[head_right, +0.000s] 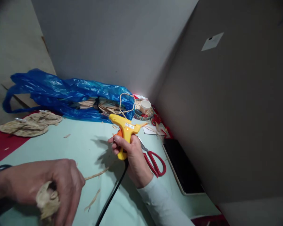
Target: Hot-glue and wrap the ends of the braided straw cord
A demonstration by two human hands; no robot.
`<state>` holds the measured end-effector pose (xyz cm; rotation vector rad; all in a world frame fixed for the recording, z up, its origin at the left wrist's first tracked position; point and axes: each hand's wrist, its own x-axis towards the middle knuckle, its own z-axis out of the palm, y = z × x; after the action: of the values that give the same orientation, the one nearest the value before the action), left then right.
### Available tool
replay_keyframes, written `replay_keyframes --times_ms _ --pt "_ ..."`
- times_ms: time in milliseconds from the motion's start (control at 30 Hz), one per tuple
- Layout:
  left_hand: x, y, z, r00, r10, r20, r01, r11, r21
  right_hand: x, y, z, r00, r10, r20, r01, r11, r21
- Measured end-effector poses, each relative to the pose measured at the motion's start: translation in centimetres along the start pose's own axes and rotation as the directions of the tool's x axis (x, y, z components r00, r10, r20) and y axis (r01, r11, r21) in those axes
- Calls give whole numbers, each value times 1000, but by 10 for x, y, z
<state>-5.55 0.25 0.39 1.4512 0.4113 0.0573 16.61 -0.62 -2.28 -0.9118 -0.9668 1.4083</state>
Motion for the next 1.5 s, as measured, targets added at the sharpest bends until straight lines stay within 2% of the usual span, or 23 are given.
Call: replay_keyframes --times_ms 67,133,267,367,500,667,767,900,967,1133,1267,1367,1500 --pt "-1 2 0 999 -12 -36 11 1000 -13 1 1 -1 1000 3 2 -3 1000 -3" --pt "4 -4 -2 978 -14 -207 3 999 -52 1 2 -1 1000 -13 -2 13 1000 -21" --pt "21 -19 -7 879 -19 -476 -57 988 -144 3 2 0 997 -79 -4 78 992 -97" --pt "31 -20 -8 828 -49 -558 -80 976 -204 7 -3 1 992 -126 17 127 979 -159" --pt "41 -15 -5 841 -97 -533 -48 967 -251 10 -10 -1 987 -147 61 157 968 -198" --pt "49 -15 -4 875 -141 -463 41 975 -219 12 -11 -8 985 -70 157 105 969 -225" --pt "49 -15 -5 875 -161 -456 91 981 -173 13 -10 -13 986 -32 163 70 970 -233" --pt "48 -20 -5 870 -225 -439 136 965 -225 14 -10 -16 980 5 200 46 968 -248" --pt "48 -24 -4 867 -212 -451 91 957 -276 15 -11 -15 976 35 213 19 969 -247" --pt "48 -26 0 820 -224 -526 -59 882 -467 14 -13 -12 975 62 212 -23 983 -181" --pt "48 -22 2 792 -258 -554 -108 833 -543 14 -13 -12 974 75 212 -45 989 -142" --pt "47 -21 2 790 -272 -550 -113 817 -565 14 -11 -13 976 56 213 -29 991 -128" --pt "47 -23 2 804 -244 -542 -144 805 -576 13 -9 -12 988 22 154 -10 997 -81"
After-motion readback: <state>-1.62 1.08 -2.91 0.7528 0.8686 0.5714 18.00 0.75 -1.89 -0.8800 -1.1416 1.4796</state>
